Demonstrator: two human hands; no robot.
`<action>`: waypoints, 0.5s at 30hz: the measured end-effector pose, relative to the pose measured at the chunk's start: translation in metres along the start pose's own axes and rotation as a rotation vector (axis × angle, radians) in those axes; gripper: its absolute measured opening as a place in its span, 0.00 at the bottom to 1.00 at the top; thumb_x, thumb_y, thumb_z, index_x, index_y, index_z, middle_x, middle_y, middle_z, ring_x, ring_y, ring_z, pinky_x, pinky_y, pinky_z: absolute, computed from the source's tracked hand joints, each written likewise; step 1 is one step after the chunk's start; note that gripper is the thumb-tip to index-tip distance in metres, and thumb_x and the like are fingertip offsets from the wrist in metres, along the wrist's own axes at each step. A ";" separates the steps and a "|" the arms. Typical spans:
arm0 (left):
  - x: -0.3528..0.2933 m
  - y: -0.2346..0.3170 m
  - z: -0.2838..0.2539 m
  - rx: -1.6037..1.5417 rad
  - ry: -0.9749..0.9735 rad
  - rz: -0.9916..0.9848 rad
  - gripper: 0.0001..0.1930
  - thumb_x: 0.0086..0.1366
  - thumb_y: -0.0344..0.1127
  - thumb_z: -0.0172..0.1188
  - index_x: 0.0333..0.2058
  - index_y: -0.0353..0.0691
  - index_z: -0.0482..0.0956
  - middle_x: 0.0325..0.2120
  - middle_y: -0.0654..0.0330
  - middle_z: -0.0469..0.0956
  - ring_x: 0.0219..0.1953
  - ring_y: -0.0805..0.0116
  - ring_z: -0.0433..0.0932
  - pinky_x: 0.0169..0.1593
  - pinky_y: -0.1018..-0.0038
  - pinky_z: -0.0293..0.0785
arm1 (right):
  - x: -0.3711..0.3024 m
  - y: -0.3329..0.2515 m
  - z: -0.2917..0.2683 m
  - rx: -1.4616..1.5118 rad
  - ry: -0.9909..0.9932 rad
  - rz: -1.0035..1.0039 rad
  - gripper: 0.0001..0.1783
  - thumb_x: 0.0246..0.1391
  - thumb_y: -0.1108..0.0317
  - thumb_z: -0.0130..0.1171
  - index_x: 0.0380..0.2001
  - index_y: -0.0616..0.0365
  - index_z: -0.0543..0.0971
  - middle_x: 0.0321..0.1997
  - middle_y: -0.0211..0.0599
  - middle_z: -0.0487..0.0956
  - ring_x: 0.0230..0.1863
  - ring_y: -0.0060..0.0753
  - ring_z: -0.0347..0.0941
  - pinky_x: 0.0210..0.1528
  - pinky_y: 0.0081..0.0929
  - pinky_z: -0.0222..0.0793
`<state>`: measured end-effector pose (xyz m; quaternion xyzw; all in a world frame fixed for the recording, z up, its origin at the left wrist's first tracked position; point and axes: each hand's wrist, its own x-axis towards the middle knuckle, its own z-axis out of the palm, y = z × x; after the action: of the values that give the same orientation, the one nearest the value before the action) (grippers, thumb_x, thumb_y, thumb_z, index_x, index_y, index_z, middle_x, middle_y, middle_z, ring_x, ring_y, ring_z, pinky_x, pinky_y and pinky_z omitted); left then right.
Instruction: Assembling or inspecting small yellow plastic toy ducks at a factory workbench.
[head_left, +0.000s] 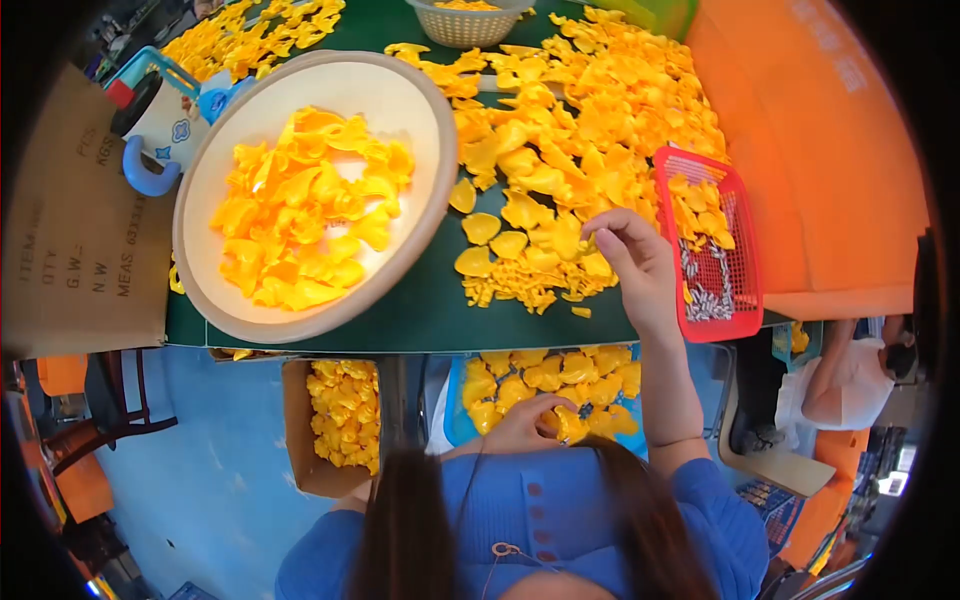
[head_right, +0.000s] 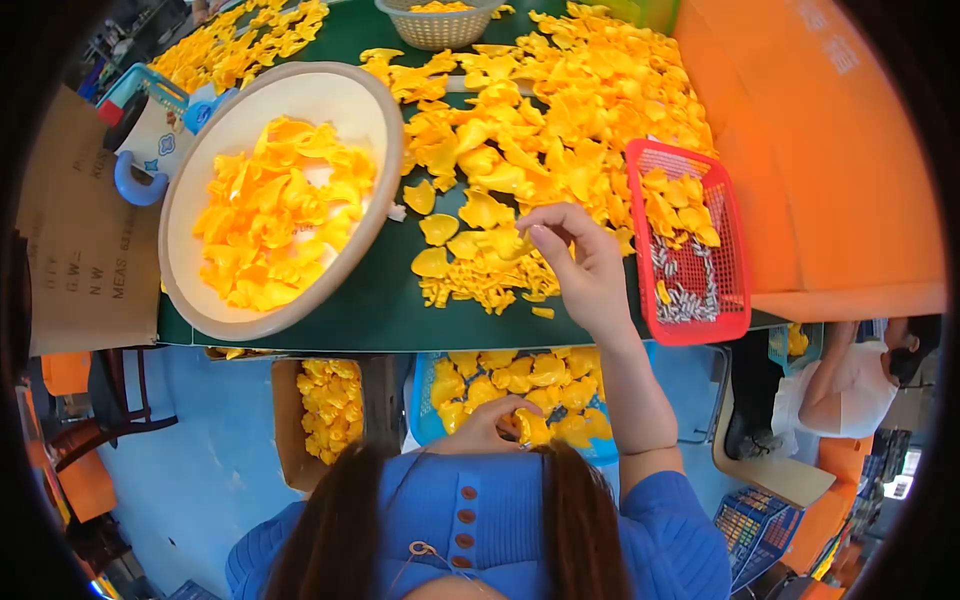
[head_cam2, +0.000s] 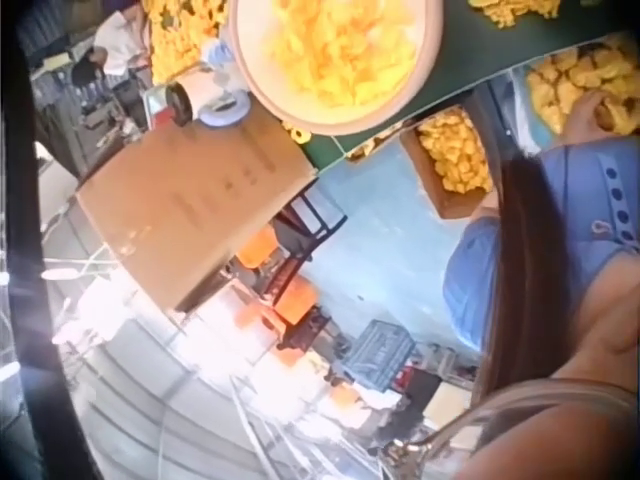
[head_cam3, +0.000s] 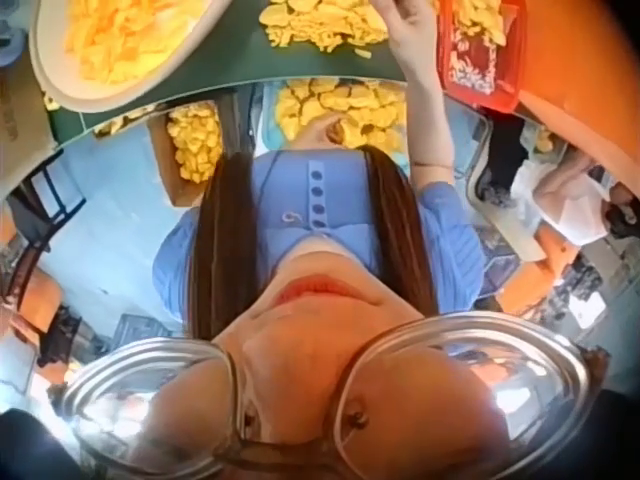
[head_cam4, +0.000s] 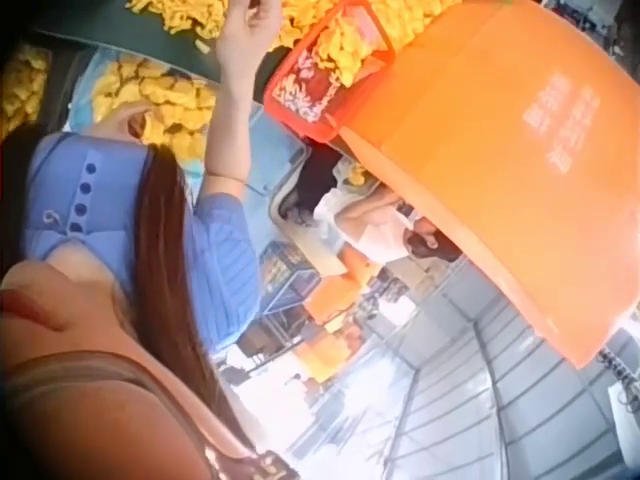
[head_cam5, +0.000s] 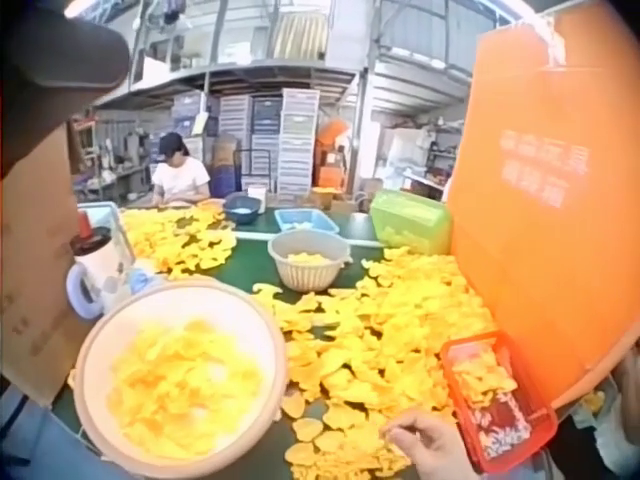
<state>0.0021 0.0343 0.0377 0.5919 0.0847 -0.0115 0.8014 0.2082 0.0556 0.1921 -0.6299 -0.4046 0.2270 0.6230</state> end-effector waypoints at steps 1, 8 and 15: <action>0.002 0.000 0.000 0.040 -0.044 0.027 0.27 0.45 0.27 0.68 0.47 0.42 0.70 0.44 0.58 0.70 0.34 0.71 0.76 0.37 0.79 0.78 | -0.009 0.001 -0.011 -0.006 0.017 0.004 0.06 0.57 0.72 0.50 0.35 0.61 0.74 0.32 0.29 0.72 0.36 0.20 0.65 0.42 0.18 0.60; 0.007 -0.007 0.035 0.044 -0.036 0.050 0.27 0.45 0.27 0.69 0.45 0.38 0.70 0.44 0.59 0.71 0.44 0.73 0.72 0.39 0.79 0.77 | -0.085 0.025 -0.040 -0.907 0.040 -0.083 0.04 0.53 0.71 0.50 0.28 0.56 0.74 0.28 0.32 0.72 0.32 0.34 0.63 0.39 0.30 0.55; 0.003 -0.015 0.051 0.249 -0.003 -0.014 0.24 0.45 0.36 0.72 0.40 0.38 0.74 0.36 0.63 0.75 0.38 0.74 0.72 0.44 0.77 0.68 | -0.079 0.057 -0.043 -1.160 0.186 -0.181 0.07 0.55 0.68 0.47 0.25 0.57 0.71 0.27 0.36 0.71 0.34 0.40 0.64 0.38 0.36 0.56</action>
<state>0.0100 -0.0187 0.0372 0.6862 0.0858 -0.0285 0.7218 0.2103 -0.0269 0.1251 -0.8477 -0.4584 -0.1410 0.2268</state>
